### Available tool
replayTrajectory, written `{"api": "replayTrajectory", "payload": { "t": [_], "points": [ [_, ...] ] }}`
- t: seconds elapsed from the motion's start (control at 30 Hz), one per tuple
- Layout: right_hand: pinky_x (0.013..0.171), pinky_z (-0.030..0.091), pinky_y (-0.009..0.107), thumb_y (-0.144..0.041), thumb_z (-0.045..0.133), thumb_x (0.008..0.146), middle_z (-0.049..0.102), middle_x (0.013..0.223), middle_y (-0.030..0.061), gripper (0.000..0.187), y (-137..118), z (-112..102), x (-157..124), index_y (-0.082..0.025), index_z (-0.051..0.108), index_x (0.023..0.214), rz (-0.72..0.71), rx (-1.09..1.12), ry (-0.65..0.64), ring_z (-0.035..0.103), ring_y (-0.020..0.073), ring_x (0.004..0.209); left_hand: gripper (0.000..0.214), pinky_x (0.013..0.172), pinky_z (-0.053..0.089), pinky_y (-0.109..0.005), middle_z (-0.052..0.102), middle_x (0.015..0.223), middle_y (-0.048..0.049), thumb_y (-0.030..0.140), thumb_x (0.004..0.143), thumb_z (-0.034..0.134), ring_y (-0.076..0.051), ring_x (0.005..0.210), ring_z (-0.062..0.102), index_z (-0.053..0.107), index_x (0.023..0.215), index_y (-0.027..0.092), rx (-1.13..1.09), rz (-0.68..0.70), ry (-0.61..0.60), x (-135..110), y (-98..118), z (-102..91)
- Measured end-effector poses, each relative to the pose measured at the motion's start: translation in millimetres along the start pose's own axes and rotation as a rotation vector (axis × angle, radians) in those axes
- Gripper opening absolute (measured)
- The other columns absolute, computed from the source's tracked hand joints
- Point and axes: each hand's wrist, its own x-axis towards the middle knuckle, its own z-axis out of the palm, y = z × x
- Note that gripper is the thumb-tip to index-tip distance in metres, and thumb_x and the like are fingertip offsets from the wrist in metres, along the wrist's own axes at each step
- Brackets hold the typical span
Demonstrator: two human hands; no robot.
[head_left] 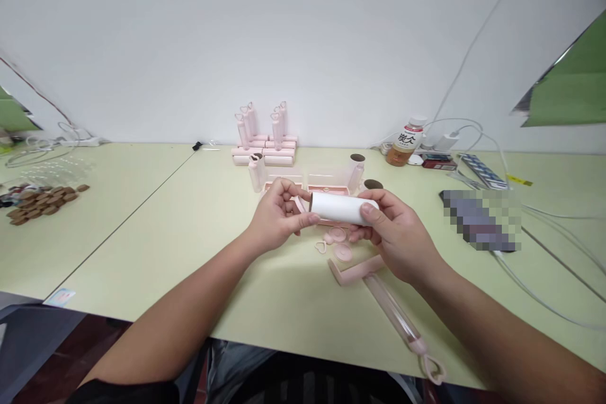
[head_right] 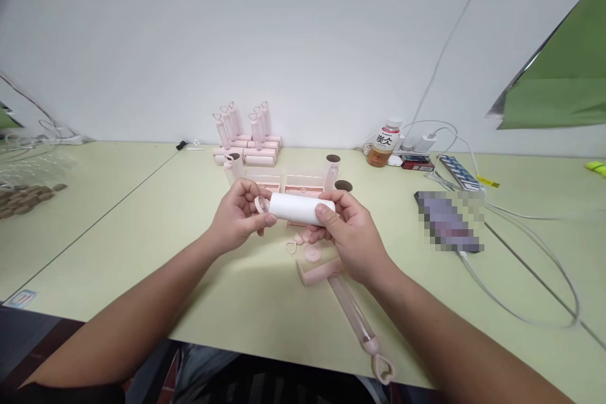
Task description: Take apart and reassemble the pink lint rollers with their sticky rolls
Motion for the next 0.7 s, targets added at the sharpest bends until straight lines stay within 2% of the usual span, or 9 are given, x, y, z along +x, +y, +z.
{"api": "replayTrajectory", "payload": {
  "t": [0.07,0.13,0.23,0.3,0.4,0.5,0.7],
  "points": [
    [0.053,0.059,0.028,-0.047,0.079,0.076,0.066,0.081,-0.0007,0.039,0,-2,1,-0.021,0.058,0.097,-0.028,0.016,0.045,0.065,0.0121,0.054,0.046,0.045,0.050,-0.022,0.062,0.107,-0.0042,0.038,0.072,0.079,-0.009,0.061,0.060,0.041,0.092,0.021,0.018,-0.029,0.001,4,3,-8.1],
    [0.053,0.059,0.029,-0.047,0.078,0.076,0.065,0.083,-0.0009,0.039,-1,-4,1,-0.022,0.057,0.096,-0.065,0.032,0.085,0.065,0.0122,0.055,0.040,0.049,0.052,-0.025,0.064,0.103,-0.0046,0.038,0.075,0.076,-0.011,0.064,0.062,0.045,0.091,0.020,0.127,-0.101,-0.021,6,6,-18.8],
    [0.051,0.059,0.030,-0.047,0.076,0.078,0.062,0.083,-0.0014,0.037,-3,-9,1,-0.023,0.057,0.098,-0.126,0.044,0.114,0.066,0.0137,0.057,0.030,0.050,0.049,-0.026,0.061,0.081,-0.0008,0.036,0.074,0.074,-0.012,0.060,0.057,0.051,0.080,0.019,0.462,-0.289,-0.134,8,4,-32.6],
    [0.050,0.058,0.030,-0.046,0.075,0.080,0.062,0.085,-0.0012,0.035,-3,-12,-1,-0.024,0.057,0.100,-0.165,0.041,0.118,0.066,0.0149,0.060,0.028,0.050,0.042,-0.025,0.056,0.069,0.0018,0.034,0.071,0.074,-0.012,0.057,0.052,0.050,0.071,0.019,0.678,-0.350,-0.214,8,-2,-35.2],
    [0.051,0.058,0.032,-0.046,0.071,0.083,0.063,0.086,-0.0004,0.031,-3,-14,-3,-0.025,0.056,0.101,-0.191,-0.002,0.099,0.066,0.0156,0.060,0.027,0.053,0.035,-0.026,0.057,0.068,0.0016,0.033,0.069,0.073,-0.015,0.060,0.051,0.049,0.067,0.020,0.859,-0.300,-0.285,7,-15,-28.9],
    [0.052,0.058,0.033,-0.046,0.070,0.084,0.065,0.086,0.0004,0.030,-2,-13,-4,-0.025,0.056,0.101,-0.200,-0.048,0.086,0.065,0.0154,0.057,0.023,0.058,0.037,-0.028,0.061,0.077,-0.0010,0.035,0.071,0.071,-0.017,0.067,0.054,0.055,0.070,0.020,0.910,-0.226,-0.312,6,-24,-19.9],
    [0.053,0.059,0.033,-0.045,0.071,0.083,0.065,0.088,0.0000,0.030,-1,-12,-4,-0.024,0.057,0.100,-0.216,-0.057,0.092,0.065,0.0137,0.055,0.013,0.066,0.041,-0.029,0.069,0.090,-0.0050,0.027,0.077,0.064,-0.020,0.076,0.060,0.067,0.088,0.020,0.991,-0.156,-0.388,6,-19,-24.7]
  ]
}}
